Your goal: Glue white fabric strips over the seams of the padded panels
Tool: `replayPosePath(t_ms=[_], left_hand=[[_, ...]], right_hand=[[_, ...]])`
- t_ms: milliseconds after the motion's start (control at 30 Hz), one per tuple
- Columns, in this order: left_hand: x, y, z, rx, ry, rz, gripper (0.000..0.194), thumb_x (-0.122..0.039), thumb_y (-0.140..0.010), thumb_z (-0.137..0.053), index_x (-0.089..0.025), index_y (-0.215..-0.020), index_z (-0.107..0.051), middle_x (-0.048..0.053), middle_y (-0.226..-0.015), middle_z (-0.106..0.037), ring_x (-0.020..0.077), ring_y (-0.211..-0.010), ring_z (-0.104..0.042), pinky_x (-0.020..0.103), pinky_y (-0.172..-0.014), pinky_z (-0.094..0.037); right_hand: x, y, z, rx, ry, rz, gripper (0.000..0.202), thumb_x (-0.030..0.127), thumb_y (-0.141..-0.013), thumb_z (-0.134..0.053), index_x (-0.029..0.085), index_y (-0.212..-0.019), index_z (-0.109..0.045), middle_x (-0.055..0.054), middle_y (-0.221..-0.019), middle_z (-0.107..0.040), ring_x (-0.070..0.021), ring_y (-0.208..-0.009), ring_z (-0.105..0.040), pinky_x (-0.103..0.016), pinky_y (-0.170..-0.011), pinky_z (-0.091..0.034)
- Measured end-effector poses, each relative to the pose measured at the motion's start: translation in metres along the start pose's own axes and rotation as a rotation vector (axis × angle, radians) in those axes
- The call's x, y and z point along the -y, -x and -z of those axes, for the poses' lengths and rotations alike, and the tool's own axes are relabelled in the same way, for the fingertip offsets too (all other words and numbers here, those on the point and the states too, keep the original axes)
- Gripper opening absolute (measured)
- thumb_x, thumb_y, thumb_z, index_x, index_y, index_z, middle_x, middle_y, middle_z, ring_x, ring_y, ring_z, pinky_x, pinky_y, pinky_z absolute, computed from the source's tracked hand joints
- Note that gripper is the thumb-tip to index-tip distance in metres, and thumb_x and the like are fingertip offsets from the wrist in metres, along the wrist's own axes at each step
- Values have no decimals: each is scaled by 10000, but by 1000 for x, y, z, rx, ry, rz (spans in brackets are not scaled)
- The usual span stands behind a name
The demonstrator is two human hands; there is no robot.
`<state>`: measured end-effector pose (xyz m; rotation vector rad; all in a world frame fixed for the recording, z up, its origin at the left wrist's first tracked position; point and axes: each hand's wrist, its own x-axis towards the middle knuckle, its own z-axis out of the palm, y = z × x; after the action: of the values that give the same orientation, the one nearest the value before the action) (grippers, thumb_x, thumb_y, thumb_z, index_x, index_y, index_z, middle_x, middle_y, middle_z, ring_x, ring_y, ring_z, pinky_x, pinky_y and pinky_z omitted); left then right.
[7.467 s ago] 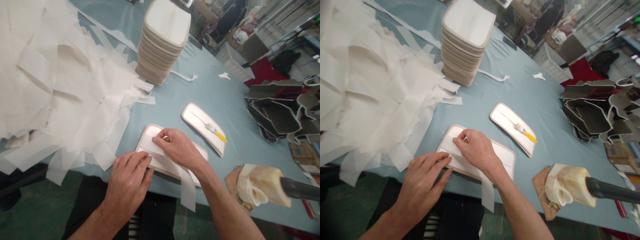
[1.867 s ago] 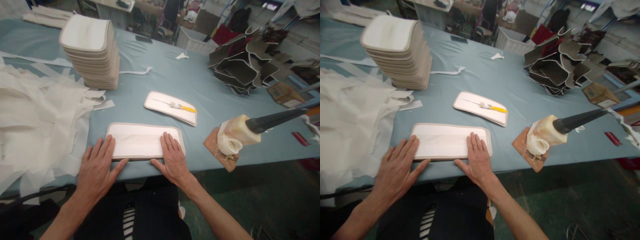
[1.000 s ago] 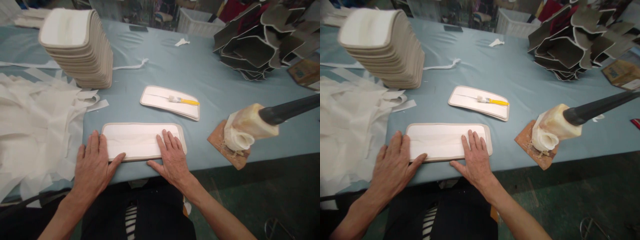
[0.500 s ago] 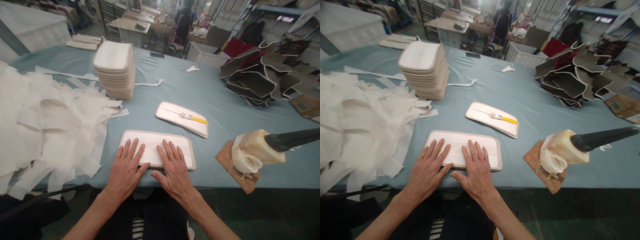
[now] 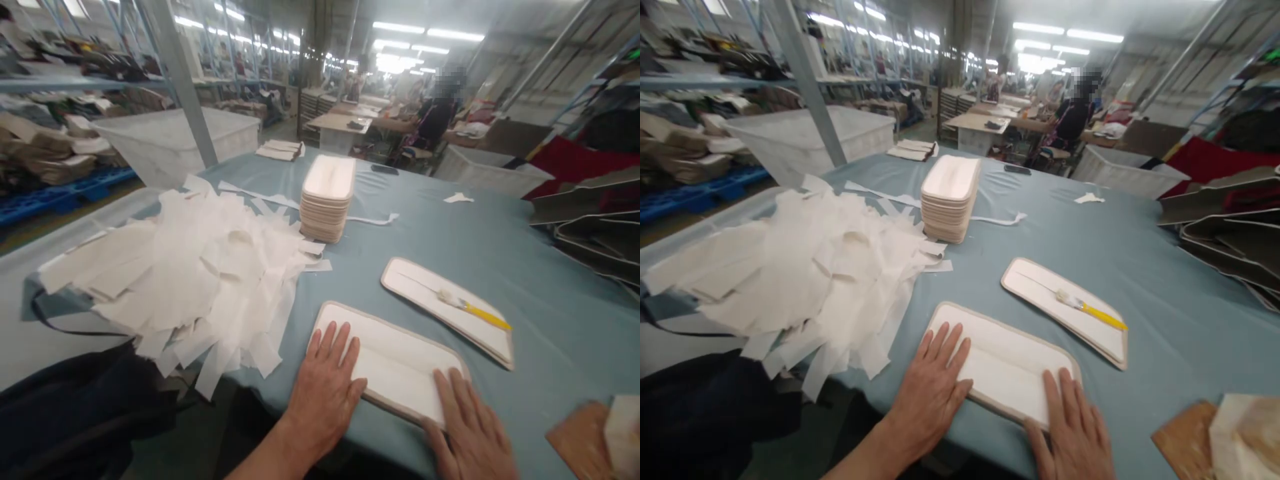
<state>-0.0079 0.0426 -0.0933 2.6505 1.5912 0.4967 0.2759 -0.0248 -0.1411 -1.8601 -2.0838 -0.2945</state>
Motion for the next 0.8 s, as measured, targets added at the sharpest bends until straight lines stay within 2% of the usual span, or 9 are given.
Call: replayPosePath(t_ms=[100,200,300,400,533,633,800], left_hand=[[2,1,-1,-53,-2,-21,620,-470,-1045,-460,-162,-1584,-454,100,-1708,-388,314,-1579,-385,492,-1259,-426],[4,5,-6,-178,-16,-68,585,-390,-1039,-462,-98,-1546,-487,142,-1677,-437,311,-1559,-421,486,-1239,-432],[12,3,-19,-312,30,-112,570,-366,-1026,-477,-91,-1525,-507,171,-1640,-491,324,-1545,-441,502,-1245,-397],[23,-2,-34,-367,120,-157,602,-388,-1007,-482,-101,-1536,-495,176,-1627,-511,348,-1537,-448,522,-1255,-373],[36,-1,-47,-319,189,-226,529,-364,-971,-479,-228,-1470,-592,117,-1616,-540,356,-1555,-420,560,-1266,-369],[43,2,-52,-300,241,-205,560,-405,-951,-493,-277,-1489,-579,94,-1605,-555,353,-1560,-411,582,-1290,-347],[55,0,-54,-273,278,-247,675,-427,-921,-504,-309,-1584,-458,92,-1537,-622,356,-1505,-490,589,-1278,-378]], right_hand=[[-9,6,0,-32,-9,-84,761,506,-1053,-356,322,-1741,-86,-124,-1701,-404,-426,-1507,-453,-683,-1112,-445],[2,-2,12,-57,-4,-100,771,490,-1081,-372,217,-1742,-84,-212,-1707,-357,-417,-1536,-414,-678,-1128,-448],[12,-25,22,-81,-44,-147,693,460,-1104,-385,169,-1708,-212,-231,-1683,-394,-370,-1537,-430,-639,-1166,-444],[3,-50,28,-96,-131,-223,583,424,-1110,-405,148,-1623,-377,-212,-1634,-479,-304,-1517,-473,-552,-1194,-460],[-26,-67,31,-141,-221,-387,529,430,-1069,-491,148,-1516,-510,-195,-1510,-611,-284,-1398,-600,-494,-1149,-513],[-58,-78,33,-128,-228,-489,503,409,-1032,-537,165,-1472,-559,-169,-1369,-705,-276,-1237,-701,-469,-1052,-573],[-116,-117,36,17,-53,-455,593,371,-1007,-594,153,-1549,-497,-188,-1498,-622,-271,-1379,-604,-447,-1141,-495]])
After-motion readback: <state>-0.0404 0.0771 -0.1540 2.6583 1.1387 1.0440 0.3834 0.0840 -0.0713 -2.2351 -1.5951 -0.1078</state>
